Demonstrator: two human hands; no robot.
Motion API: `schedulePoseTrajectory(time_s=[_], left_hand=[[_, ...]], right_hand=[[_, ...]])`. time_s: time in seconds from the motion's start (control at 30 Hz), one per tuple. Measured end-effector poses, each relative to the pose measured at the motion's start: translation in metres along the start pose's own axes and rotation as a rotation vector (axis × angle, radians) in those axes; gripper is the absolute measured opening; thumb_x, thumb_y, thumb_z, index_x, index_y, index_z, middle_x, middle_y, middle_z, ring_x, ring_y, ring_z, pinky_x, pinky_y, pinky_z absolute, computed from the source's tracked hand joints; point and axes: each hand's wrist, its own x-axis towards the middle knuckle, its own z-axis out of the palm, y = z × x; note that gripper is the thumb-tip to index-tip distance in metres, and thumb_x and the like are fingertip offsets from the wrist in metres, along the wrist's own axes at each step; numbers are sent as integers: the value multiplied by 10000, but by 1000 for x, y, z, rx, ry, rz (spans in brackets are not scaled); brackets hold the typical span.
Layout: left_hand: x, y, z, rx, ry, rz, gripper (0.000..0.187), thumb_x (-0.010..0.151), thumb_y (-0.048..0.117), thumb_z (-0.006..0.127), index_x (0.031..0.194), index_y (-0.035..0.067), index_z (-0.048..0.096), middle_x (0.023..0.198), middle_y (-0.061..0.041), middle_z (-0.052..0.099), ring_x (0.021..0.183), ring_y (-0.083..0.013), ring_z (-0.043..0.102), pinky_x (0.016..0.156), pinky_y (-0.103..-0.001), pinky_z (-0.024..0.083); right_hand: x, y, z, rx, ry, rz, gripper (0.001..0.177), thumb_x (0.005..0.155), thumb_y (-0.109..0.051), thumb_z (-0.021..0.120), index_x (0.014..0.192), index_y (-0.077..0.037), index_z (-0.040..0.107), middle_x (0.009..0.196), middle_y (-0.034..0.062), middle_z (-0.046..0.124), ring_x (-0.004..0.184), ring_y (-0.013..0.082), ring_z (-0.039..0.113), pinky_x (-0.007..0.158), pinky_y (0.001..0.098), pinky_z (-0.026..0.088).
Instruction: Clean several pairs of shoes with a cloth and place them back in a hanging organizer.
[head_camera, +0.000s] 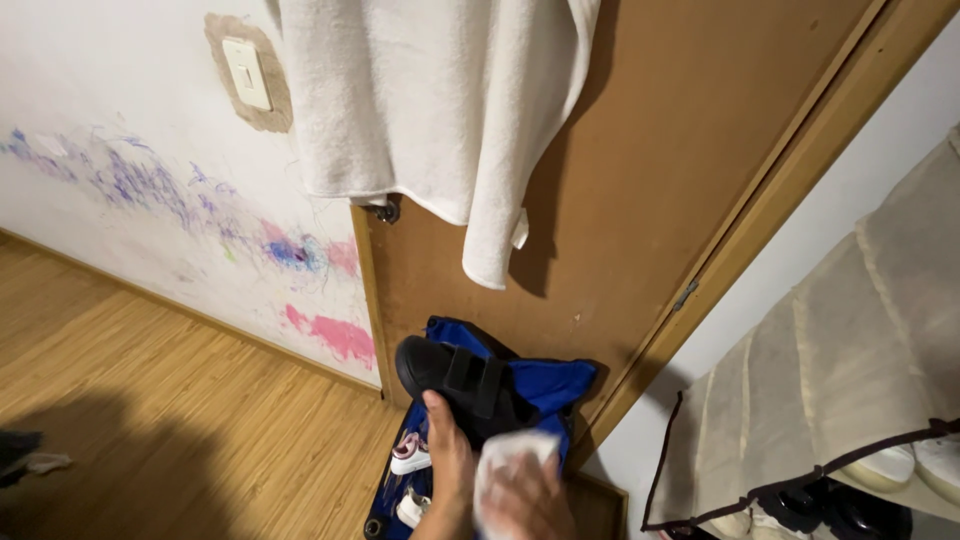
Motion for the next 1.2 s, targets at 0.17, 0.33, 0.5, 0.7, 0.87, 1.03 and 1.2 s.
schedulePoseTrajectory(time_s=[0.17,0.33,0.5,0.7,0.87,1.03,1.2], left_hand=[[-3,-12,-22,514,-27,105,836,981,519,473,1599,81,120,1481,-122,498,1336,-233,525,1119,-344,397],[-27,-52,-24,390,-504,253,819,1071,617,382,1573,-29,332,1547,-202,459,1464,-271,412,1226,-320,302],[-64,-91,-101,324,-355,160,839,1020,668,375,1512,-11,408,1448,-185,530,1345,-273,492,1144,-341,377],[-1,-30,-82,225,-127,38,885,942,744,364,1422,17,523,1300,-159,638,1167,-274,613,1022,-371,490],[16,53,-2,155,27,-44,925,890,795,357,1362,37,599,1202,-141,710,1049,-273,693,941,-390,565],[-9,76,31,-78,70,-175,875,905,758,290,1415,96,548,1271,-144,684,1096,-333,685,953,-481,552],[-13,21,-3,-29,-37,-95,825,954,680,315,1484,69,476,1379,-153,642,1207,-322,652,1040,-464,514]], right_hand=[[98,-8,48,-168,42,-81,391,1004,-74,523,1365,66,575,1442,210,594,1319,285,604,1127,392,485],[125,-12,120,-652,-341,-14,423,949,-42,501,1339,4,659,1259,181,728,1180,296,721,995,378,558],[86,-41,153,-637,-441,-386,356,986,-64,530,1315,20,637,1309,211,697,1244,325,687,1083,434,500],[67,-17,124,-697,-673,-767,303,994,-140,598,1257,-42,714,1263,145,751,1260,259,708,1129,443,476],[42,37,89,-718,-759,-843,178,1008,-181,658,1139,-72,706,1106,78,736,1138,206,730,1092,521,468],[92,-15,69,-601,-277,-147,343,820,103,601,1080,-66,747,1033,102,742,944,209,748,829,354,599],[97,-40,66,-763,-218,-192,482,770,147,530,1140,-68,752,1012,117,698,864,221,722,738,331,587]])
